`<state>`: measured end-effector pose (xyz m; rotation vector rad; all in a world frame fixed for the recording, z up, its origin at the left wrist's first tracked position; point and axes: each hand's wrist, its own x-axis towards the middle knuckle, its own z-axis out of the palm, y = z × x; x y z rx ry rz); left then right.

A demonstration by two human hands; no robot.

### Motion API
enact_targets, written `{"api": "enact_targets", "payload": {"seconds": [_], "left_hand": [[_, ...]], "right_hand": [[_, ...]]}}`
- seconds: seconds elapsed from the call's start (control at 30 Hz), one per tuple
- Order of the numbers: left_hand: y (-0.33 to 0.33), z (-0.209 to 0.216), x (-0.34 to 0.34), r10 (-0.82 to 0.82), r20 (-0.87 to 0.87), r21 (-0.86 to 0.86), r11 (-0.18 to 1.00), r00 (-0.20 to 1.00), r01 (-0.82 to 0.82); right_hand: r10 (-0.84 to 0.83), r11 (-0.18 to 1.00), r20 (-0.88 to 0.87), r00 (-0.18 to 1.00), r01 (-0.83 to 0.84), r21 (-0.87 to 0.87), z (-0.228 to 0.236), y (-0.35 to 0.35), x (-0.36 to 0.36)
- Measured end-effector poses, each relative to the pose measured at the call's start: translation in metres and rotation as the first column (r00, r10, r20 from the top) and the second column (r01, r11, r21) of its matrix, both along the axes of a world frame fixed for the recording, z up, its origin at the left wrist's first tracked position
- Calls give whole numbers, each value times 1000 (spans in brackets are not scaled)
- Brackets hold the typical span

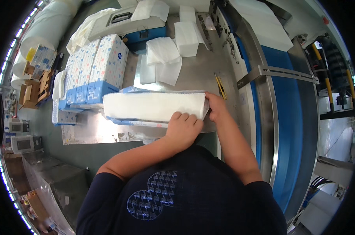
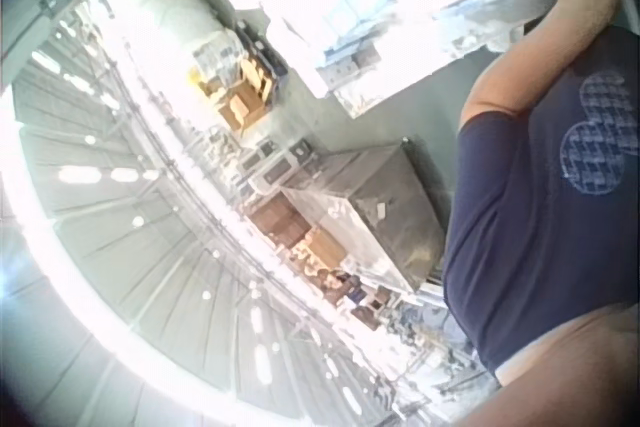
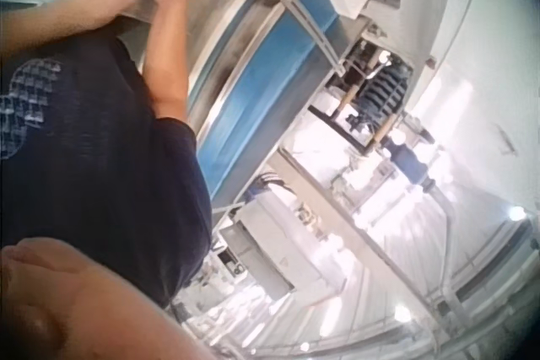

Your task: The person stacks white paper pads into bundles by hand, wraps them in blue plastic film, and places the finished bundles onto a conveyor belt.

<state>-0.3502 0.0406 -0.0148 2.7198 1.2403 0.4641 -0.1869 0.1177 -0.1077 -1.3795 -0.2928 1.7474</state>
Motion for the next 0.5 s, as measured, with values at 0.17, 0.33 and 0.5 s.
{"api": "enact_targets", "payload": {"seconds": [0.17,0.33,0.5], "left_hand": [[-16,-19,-68,100,3,250,963,995,-98],[-14,-35,-174,389,-182,243,908,903,-342],[-43,-119,-235,484,-115,62,875,867,-480]], "right_hand": [[34,999,47,998,-32,-43,5,-13,-9],[-7,950,404,915,-120,288,-7,-36,-11],[-238,696,894,379,-575,429,-57,-41,0]]}}
